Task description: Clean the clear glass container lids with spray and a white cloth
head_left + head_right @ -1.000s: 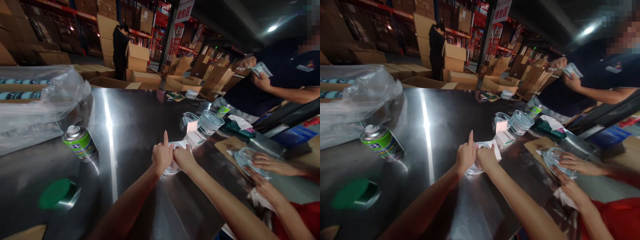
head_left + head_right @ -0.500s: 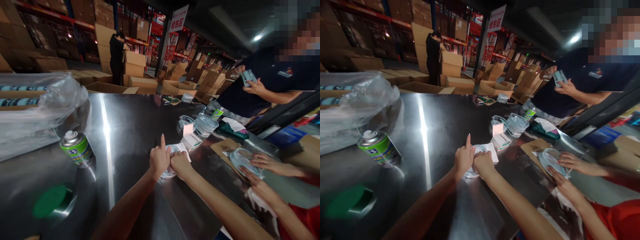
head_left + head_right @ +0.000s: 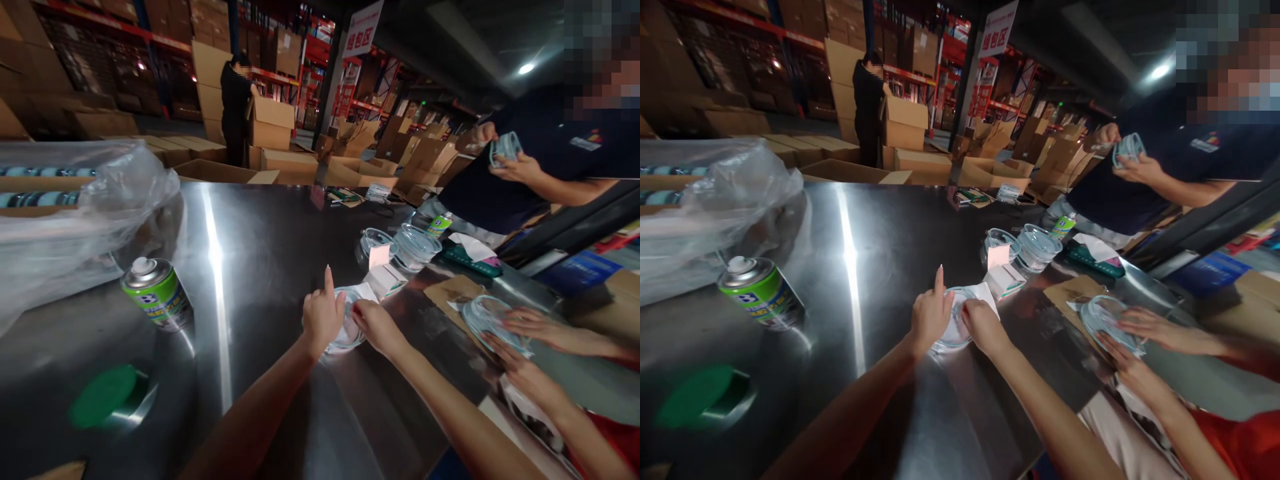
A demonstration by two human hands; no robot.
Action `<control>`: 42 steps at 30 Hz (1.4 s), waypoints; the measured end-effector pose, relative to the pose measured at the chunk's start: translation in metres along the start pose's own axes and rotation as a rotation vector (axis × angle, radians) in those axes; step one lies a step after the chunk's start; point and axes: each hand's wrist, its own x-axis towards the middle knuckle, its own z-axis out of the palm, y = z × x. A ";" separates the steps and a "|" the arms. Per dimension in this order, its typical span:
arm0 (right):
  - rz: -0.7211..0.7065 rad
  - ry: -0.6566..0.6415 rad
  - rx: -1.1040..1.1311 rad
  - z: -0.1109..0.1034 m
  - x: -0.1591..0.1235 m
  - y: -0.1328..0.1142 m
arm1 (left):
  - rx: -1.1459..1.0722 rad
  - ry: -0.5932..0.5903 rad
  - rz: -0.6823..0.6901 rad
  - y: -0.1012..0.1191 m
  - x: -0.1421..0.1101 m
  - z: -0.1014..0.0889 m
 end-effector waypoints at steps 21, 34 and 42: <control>0.127 0.181 0.172 0.032 -0.004 0.002 | -0.003 0.010 0.008 -0.003 -0.001 0.005; 0.245 0.304 0.639 0.036 0.000 0.025 | -0.077 0.003 0.001 -0.004 -0.002 0.007; 0.403 0.634 1.018 0.015 -0.012 0.016 | -0.465 0.200 -0.013 0.002 0.004 -0.009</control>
